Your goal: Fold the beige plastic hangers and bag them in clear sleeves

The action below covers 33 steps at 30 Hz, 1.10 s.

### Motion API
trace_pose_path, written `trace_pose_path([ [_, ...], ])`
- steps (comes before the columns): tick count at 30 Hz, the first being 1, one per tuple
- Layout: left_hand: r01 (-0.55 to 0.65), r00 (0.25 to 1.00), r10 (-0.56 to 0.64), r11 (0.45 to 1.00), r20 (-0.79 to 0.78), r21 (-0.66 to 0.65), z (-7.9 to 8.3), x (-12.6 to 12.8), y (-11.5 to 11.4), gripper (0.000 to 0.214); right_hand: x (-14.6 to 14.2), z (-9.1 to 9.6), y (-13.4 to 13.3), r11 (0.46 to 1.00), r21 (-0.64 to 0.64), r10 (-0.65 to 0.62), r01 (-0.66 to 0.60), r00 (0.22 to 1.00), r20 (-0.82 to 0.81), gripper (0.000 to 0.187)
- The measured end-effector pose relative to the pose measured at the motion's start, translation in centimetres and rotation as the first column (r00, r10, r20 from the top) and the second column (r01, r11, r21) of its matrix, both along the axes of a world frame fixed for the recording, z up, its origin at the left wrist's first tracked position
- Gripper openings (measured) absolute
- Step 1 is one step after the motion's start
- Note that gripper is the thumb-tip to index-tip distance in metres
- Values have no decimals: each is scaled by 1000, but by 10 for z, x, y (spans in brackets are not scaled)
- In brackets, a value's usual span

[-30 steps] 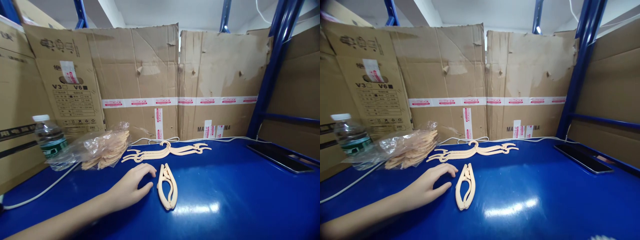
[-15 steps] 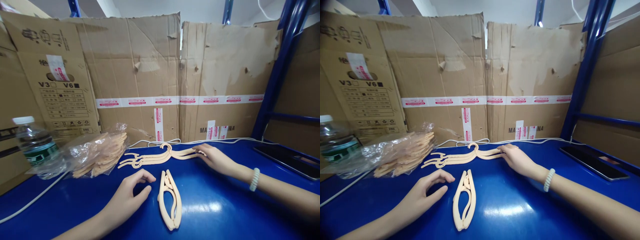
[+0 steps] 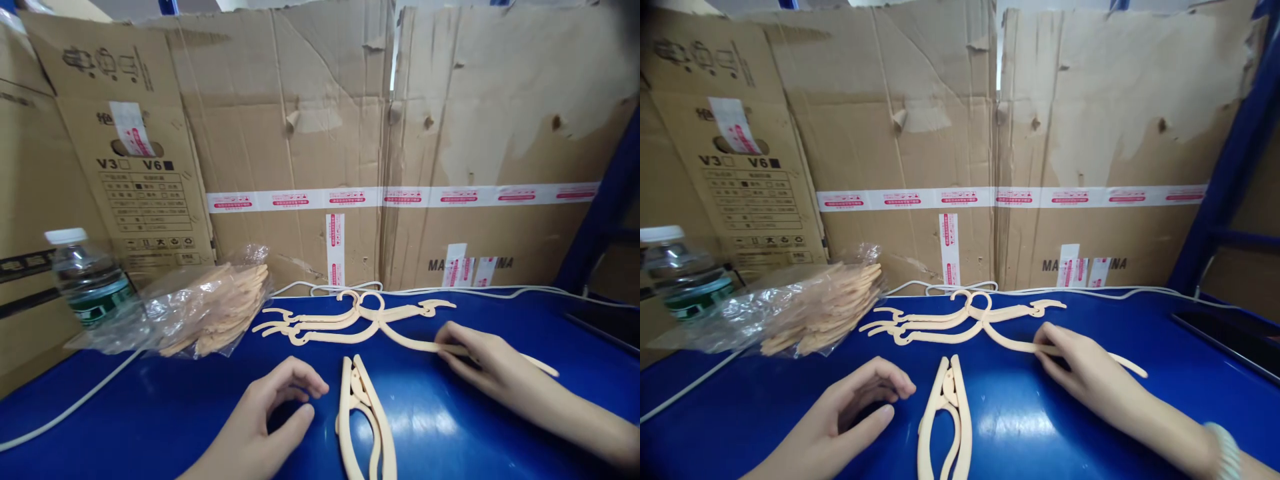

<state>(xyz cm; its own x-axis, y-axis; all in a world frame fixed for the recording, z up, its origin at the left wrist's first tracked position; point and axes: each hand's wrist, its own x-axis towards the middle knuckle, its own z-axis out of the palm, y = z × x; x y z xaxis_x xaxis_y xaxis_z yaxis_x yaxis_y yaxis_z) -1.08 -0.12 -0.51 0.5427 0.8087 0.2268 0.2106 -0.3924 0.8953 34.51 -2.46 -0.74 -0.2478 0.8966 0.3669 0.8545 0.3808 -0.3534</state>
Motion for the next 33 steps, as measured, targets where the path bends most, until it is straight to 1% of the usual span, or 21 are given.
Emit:
trace_pose_path([
  [1,-7,1000,7,999,1,-44,-2,0,2,12,1,1,-2,1000,-18,-5,5,999,-33,17],
  [3,-54,998,59,990,38,-131,-8,-1,7,16,4,3,-4,1000,-1,-14,14,997,-82,20],
  [5,-132,977,163,968,136,-211,-16,-2,13,29,6,6,-5,998,61,-28,36,992,-122,22],
  [7,-230,920,311,921,236,-315,-22,-2,17,47,6,9,-5,989,132,-40,62,986,-163,22],
  [9,-287,859,421,867,293,-407,-25,0,18,59,5,11,-6,979,187,-43,81,979,-200,22],
  [11,-289,826,456,847,331,-445,-23,3,16,74,2,11,-9,978,198,-26,69,977,-212,23],
  [13,-271,822,443,857,357,-439,-21,5,13,88,-2,9,-11,985,172,8,26,981,-193,23],
  [15,-245,843,401,880,358,-408,-20,5,10,92,-7,6,-14,989,148,43,-18,986,-164,22],
  [18,-198,910,286,936,301,-292,-21,1,5,90,-14,3,-18,989,138,79,-60,988,-135,21],
  [20,-154,961,190,971,199,-183,-21,-1,2,89,-17,2,-20,988,133,98,-81,987,-124,19],
  [22,-126,985,138,985,108,-114,-17,-2,-1,82,-21,2,-23,987,130,111,-95,986,-123,17],
  [23,-127,987,136,986,82,-110,-15,-1,-1,75,-22,3,-24,987,129,116,-100,985,-124,16],
  [25,-158,983,170,976,67,-149,-10,1,0,53,-24,5,-25,984,120,145,-132,984,-103,17],
  [27,-191,977,205,963,59,-192,-6,2,4,35,-25,7,-26,976,130,181,-176,983,-34,21],
  [28,-205,974,221,958,59,-202,-5,2,5,32,-24,9,-27,969,151,194,-195,981,23,26],
  [30,-231,965,251,952,75,-202,-5,2,8,31,-22,12,-27,944,243,186,-224,968,168,33],
  [33,-257,956,280,941,84,-219,-3,2,8,30,-17,16,-28,868,440,63,-232,929,365,35],
])
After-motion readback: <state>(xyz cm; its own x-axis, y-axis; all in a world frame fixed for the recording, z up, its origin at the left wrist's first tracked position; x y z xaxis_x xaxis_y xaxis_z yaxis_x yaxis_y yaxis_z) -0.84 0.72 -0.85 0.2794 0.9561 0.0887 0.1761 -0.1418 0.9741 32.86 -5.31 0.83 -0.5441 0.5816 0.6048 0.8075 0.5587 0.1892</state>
